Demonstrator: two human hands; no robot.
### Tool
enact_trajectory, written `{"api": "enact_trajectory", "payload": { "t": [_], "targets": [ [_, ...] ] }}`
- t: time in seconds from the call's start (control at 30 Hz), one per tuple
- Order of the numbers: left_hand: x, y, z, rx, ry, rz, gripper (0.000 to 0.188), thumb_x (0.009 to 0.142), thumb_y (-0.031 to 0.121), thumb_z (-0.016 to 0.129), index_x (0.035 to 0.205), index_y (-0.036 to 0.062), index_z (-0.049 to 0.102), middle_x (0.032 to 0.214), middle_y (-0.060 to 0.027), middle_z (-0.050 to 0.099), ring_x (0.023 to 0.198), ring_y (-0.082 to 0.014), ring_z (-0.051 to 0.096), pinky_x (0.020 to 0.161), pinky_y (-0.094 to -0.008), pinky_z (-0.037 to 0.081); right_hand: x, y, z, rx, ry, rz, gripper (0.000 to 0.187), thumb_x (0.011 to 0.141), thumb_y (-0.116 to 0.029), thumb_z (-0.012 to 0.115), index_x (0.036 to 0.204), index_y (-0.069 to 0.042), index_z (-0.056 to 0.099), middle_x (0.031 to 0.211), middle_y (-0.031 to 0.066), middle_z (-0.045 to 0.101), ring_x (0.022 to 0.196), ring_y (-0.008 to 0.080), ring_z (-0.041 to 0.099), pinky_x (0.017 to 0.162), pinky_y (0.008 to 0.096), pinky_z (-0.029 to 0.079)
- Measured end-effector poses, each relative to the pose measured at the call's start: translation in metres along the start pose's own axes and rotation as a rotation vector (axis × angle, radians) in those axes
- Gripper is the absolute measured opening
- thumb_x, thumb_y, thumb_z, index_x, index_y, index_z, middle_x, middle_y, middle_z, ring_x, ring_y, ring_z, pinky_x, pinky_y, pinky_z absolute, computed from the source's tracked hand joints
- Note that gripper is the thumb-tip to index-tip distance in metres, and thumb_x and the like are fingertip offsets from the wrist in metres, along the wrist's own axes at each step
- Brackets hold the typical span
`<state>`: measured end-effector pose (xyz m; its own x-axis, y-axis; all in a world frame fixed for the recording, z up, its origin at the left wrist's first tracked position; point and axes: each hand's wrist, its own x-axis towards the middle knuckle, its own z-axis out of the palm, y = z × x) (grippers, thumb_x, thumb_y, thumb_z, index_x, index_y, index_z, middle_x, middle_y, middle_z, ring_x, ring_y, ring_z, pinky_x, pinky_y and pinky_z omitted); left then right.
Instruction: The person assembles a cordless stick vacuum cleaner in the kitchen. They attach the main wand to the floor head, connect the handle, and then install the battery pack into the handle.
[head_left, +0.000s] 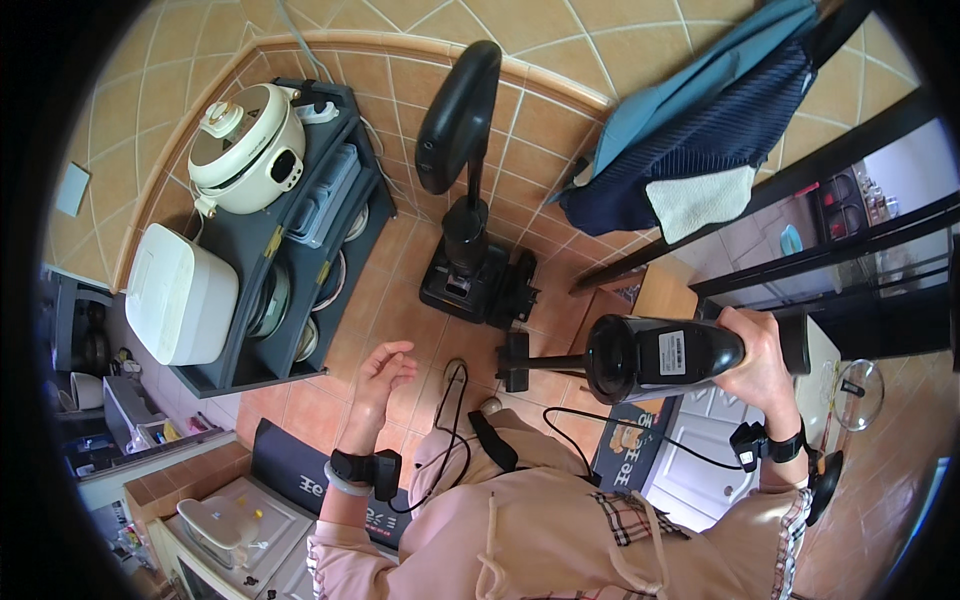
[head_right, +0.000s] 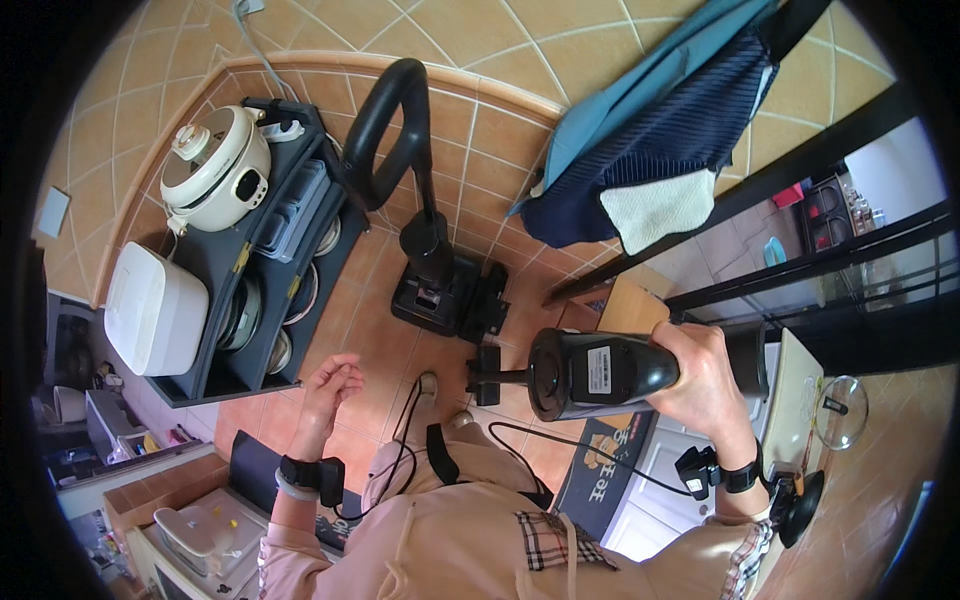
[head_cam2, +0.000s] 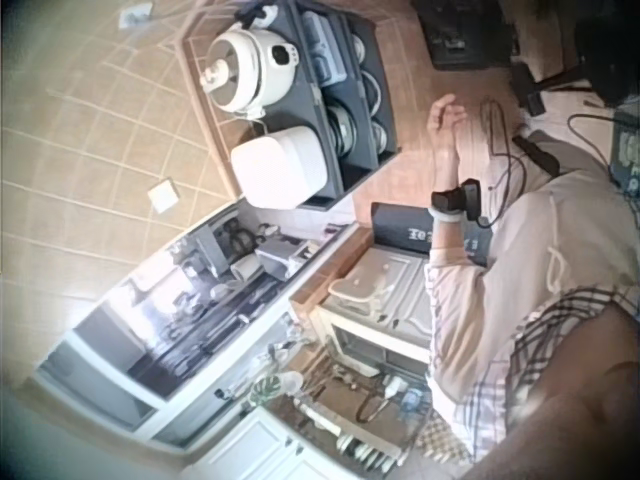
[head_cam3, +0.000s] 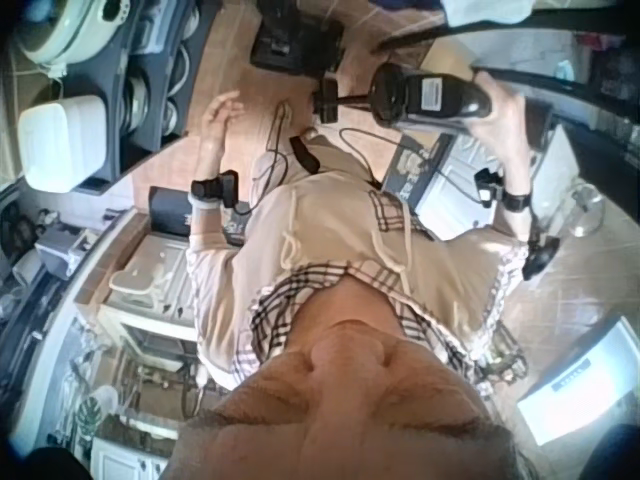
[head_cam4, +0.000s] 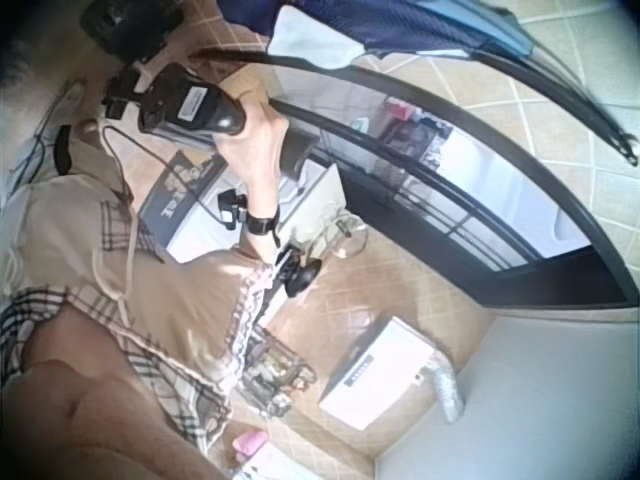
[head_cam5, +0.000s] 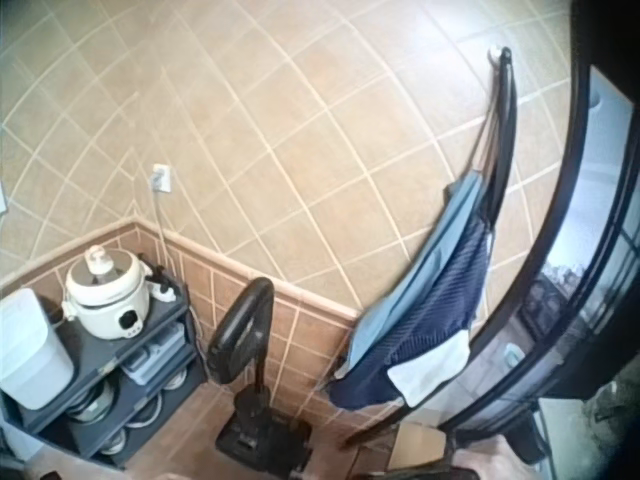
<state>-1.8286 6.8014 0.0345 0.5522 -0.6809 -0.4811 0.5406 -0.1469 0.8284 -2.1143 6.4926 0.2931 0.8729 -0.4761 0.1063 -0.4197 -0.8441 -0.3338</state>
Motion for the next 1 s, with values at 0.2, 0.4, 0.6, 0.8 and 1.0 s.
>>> {"api": "enact_trajectory", "payload": {
  "t": [0.2, 0.4, 0.6, 0.8, 1.0],
  "targets": [
    [0.021, 0.023, -0.009, 0.013, -0.025, 0.027, 0.021, 0.099, 0.013, 0.053, 0.117, 0.0051, 0.061, 0.093, -0.0046, 0.066, 0.084, -0.0121, 0.064, 0.078, -0.024, 0.052, 0.03, 0.0, 0.002, -0.021, 0.041, 0.255, 0.021, 0.068, -0.006, 0.073, 0.078, 0.003, 0.057, 0.066, 0.0235, 0.057, 0.068, 0.0415, 0.064, 0.059, 0.0363, 0.05],
    [0.04, 0.039, -0.036, 0.015, -0.027, 0.065, 0.021, 0.099, 0.013, 0.053, 0.117, 0.0049, 0.061, 0.093, -0.005, 0.065, 0.086, -0.0119, 0.063, 0.079, -0.0245, 0.051, 0.061, 0.004, -0.004, -0.021, 0.051, 0.387, 0.02, 0.071, -0.004, 0.071, 0.085, 0.006, 0.059, 0.068, 0.0204, 0.063, 0.069, 0.034, 0.069, 0.061, 0.0354, 0.052],
    [0.058, 0.049, -0.052, -0.002, -0.019, 0.058, 0.02, 0.099, 0.012, 0.052, 0.115, 0.0051, 0.062, 0.092, -0.0041, 0.065, 0.085, -0.012, 0.063, 0.077, -0.0248, 0.051, 0.087, -0.005, -0.01, -0.098, 0.121, 0.364, 0.022, 0.069, 0.0, 0.069, 0.088, 0.006, 0.06, 0.069, 0.0182, 0.065, 0.065, 0.0247, 0.069, 0.064, 0.0322, 0.052],
    [0.072, 0.053, -0.072, -0.033, -0.021, 0.071, 0.018, 0.099, 0.011, 0.052, 0.113, 0.0059, 0.062, 0.091, -0.0037, 0.065, 0.084, -0.0117, 0.064, 0.077, -0.0247, 0.052, 0.104, -0.003, -0.027, -0.112, 0.192, 0.407, 0.027, 0.062, 0.003, 0.068, 0.088, 0.005, 0.059, 0.071, 0.0178, 0.065, 0.065, 0.021, 0.067, 0.066, 0.0316, 0.052],
    [0.078, 0.044, -0.081, -0.065, 0.032, 0.047, 0.017, 0.098, 0.011, 0.053, 0.112, 0.0075, 0.062, 0.091, -0.0025, 0.065, 0.084, -0.0114, 0.064, 0.076, -0.0244, 0.052, 0.111, -0.004, -0.04, -0.179, 0.184, 0.361, 0.026, 0.063, 0.002, 0.067, 0.088, 0.005, 0.06, 0.071, 0.0163, 0.065, 0.062, 0.0179, 0.063, 0.066, 0.0292, 0.05]
  ]
}}
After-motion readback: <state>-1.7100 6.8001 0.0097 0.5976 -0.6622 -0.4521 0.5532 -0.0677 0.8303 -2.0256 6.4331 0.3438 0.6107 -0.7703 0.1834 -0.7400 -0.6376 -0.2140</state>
